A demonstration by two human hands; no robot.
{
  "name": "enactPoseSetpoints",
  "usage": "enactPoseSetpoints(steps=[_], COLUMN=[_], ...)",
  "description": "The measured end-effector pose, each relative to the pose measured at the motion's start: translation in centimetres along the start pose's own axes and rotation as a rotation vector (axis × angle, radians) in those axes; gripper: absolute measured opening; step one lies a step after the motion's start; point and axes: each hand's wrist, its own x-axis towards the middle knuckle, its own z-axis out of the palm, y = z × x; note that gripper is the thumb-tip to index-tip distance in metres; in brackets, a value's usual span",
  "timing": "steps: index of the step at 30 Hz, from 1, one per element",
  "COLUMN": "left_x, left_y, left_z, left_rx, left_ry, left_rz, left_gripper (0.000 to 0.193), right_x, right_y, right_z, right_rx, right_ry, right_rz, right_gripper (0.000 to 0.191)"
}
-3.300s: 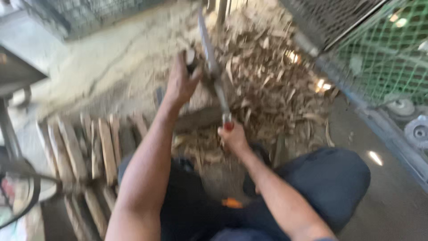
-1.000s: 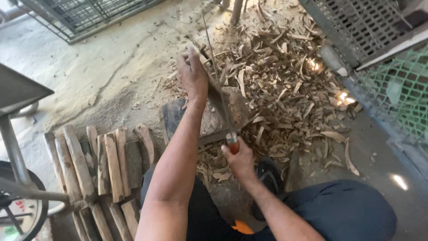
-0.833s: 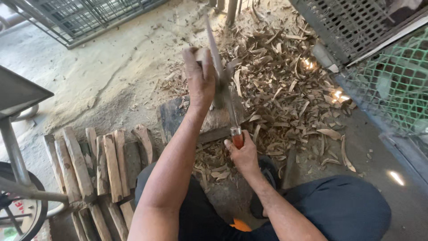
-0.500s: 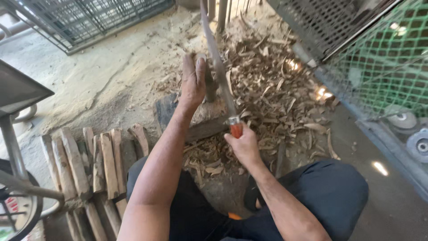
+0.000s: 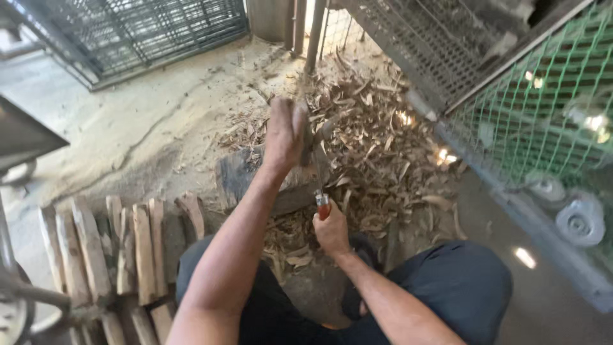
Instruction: The person sits on the floor and uses a knife to shave and shape a small piece of wood held against a larger wooden block. They repeatedly rotate the wood and remove thin shavings, then place the finished piece with others nearby.
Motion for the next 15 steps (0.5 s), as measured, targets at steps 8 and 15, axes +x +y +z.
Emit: enactPoseSetpoints(steps=[8, 15], left_x=[1.7, 1.9], left_y=[-0.4, -2.3], left_z=[0.0, -1.5], left_rx=[-0.305, -0.463], left_ry=[0.284, 0.287], left_rz=[-0.371, -0.292], left_gripper=[0.030, 0.032], right_x=[-0.9, -1.7], right_y=[1.3, 2.2], right_z=[0.2, 2.5], right_rx=[0.085, 0.792], right_ry=[-0.306, -0.345], right_rz=[0.336, 0.655], right_gripper=[0.040, 0.026])
